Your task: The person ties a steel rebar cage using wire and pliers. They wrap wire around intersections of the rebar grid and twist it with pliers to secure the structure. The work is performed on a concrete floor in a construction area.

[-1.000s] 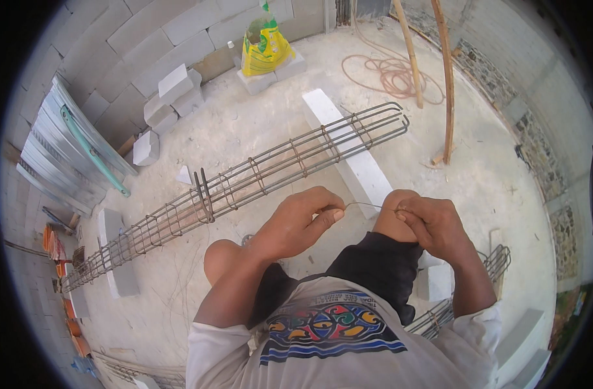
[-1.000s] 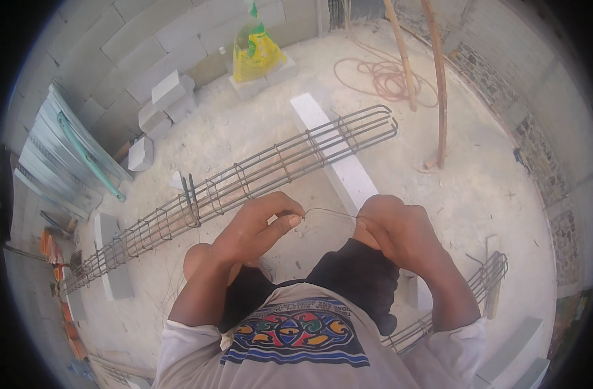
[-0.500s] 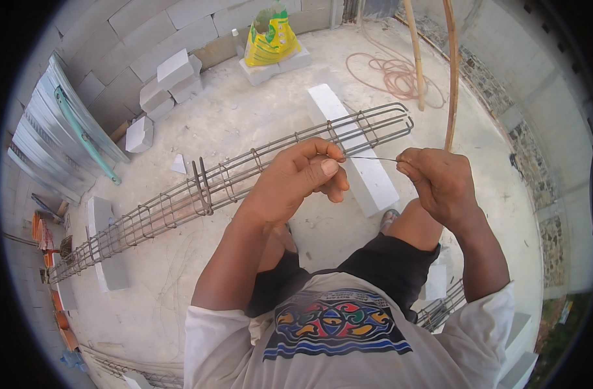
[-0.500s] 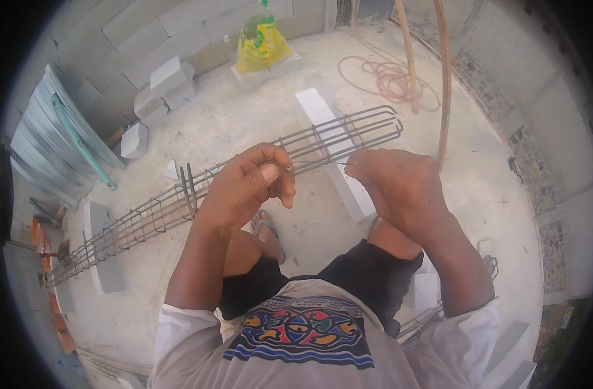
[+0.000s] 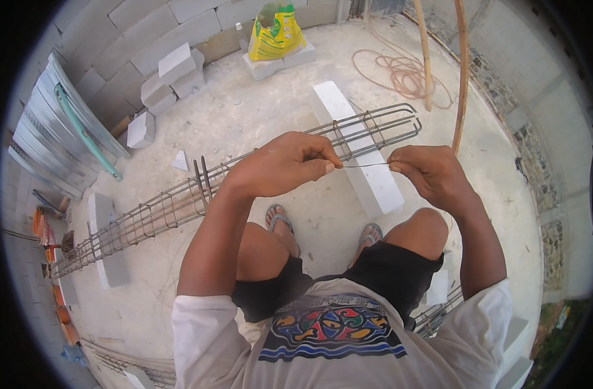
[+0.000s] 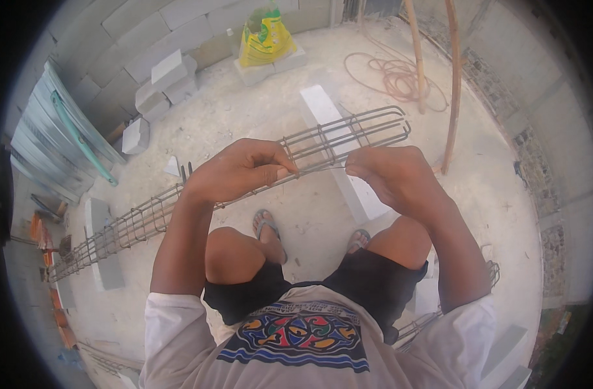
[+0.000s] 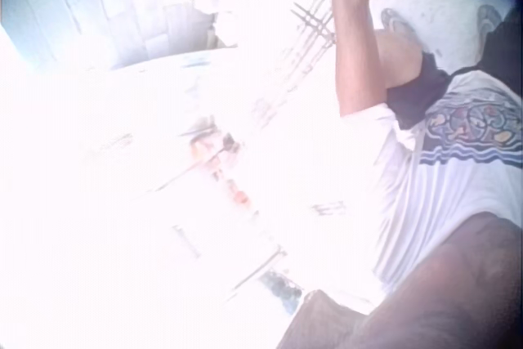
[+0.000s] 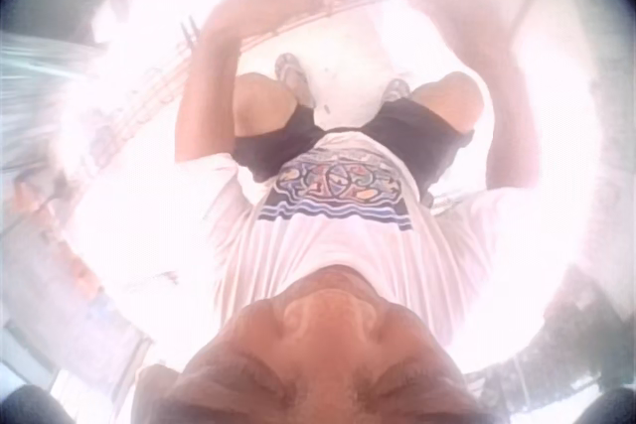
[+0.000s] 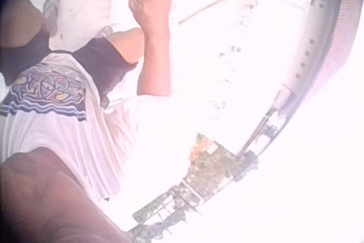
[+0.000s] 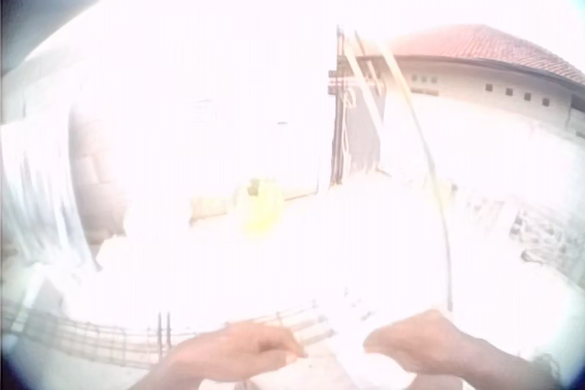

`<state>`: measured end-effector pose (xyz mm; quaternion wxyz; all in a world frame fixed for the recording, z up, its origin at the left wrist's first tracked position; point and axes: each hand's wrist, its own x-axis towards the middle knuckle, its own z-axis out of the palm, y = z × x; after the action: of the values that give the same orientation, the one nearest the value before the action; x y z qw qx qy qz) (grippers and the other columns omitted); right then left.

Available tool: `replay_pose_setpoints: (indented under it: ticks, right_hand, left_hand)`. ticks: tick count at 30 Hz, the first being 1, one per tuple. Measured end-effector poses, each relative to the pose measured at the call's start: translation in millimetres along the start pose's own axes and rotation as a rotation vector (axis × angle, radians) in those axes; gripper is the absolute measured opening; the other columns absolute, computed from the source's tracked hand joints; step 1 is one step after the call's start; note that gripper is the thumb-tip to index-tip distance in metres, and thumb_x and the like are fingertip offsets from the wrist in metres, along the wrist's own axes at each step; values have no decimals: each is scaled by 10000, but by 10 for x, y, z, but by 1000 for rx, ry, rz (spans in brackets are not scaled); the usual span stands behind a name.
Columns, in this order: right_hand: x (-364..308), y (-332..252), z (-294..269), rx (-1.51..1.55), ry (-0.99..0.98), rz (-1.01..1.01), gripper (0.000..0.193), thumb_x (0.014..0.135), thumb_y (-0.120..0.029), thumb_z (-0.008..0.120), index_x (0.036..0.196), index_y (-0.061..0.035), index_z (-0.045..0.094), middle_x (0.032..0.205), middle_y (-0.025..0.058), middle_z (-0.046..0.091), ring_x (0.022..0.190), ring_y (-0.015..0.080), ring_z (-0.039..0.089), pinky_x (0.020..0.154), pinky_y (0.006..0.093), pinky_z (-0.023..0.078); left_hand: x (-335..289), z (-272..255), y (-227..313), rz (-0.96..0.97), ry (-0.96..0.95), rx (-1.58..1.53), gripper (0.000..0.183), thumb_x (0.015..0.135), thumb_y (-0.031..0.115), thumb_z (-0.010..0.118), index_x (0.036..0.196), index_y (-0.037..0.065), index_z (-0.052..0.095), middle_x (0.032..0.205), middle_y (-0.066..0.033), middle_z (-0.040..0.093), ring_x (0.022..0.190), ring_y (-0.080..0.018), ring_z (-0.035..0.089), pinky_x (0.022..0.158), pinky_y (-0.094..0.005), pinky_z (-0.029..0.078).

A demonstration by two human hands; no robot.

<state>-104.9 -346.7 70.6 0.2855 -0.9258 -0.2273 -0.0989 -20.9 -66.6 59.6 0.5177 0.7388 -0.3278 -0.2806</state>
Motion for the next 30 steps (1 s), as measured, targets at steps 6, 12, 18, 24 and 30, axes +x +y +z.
replay_pose_setpoints:
  ticks: [6,12,18,24,30]
  right_hand:
    - [-30,428,528,204,85,193,221,938,-143,596,1105,-30,686,1038,163,700,912,354,666,780,405,530]
    - [154,949,519,158,76,164,255,933,-81,585,1167,-18,665,923,176,710,803,301,684,751,348,540]
    - [413,1771,641,-236,-123,447,224,893,-90,515,1039,-39,677,937,210,693,895,374,677,780,476,531]
    - [206,2662,1630,-194,-257,672,199,875,-104,500,961,-26,661,966,230,689,938,417,665,822,517,523]
    - [174,2820,2232,47,-203,772,231,874,-111,496,1011,-28,662,1041,247,681,1013,421,648,875,512,513]
  left_hand:
    - [499,43,-199,-193,150,99,234,917,184,580,1025,-5,666,823,-13,607,779,-97,514,696,-263,439]
    - [1043,117,-481,-169,264,158,296,924,219,585,1107,-6,643,884,-62,638,825,-148,556,768,-306,461]
    - [1614,164,-1023,-204,467,275,407,923,244,580,1252,6,604,1027,-128,677,942,-222,624,873,-357,484]
    - [1928,203,-1924,-361,333,252,406,912,262,581,1223,6,633,1073,-145,682,935,-223,647,839,-359,514]
    - [2431,278,-2421,-401,283,292,379,905,231,567,1207,17,647,1083,-141,685,916,-225,652,836,-361,521]
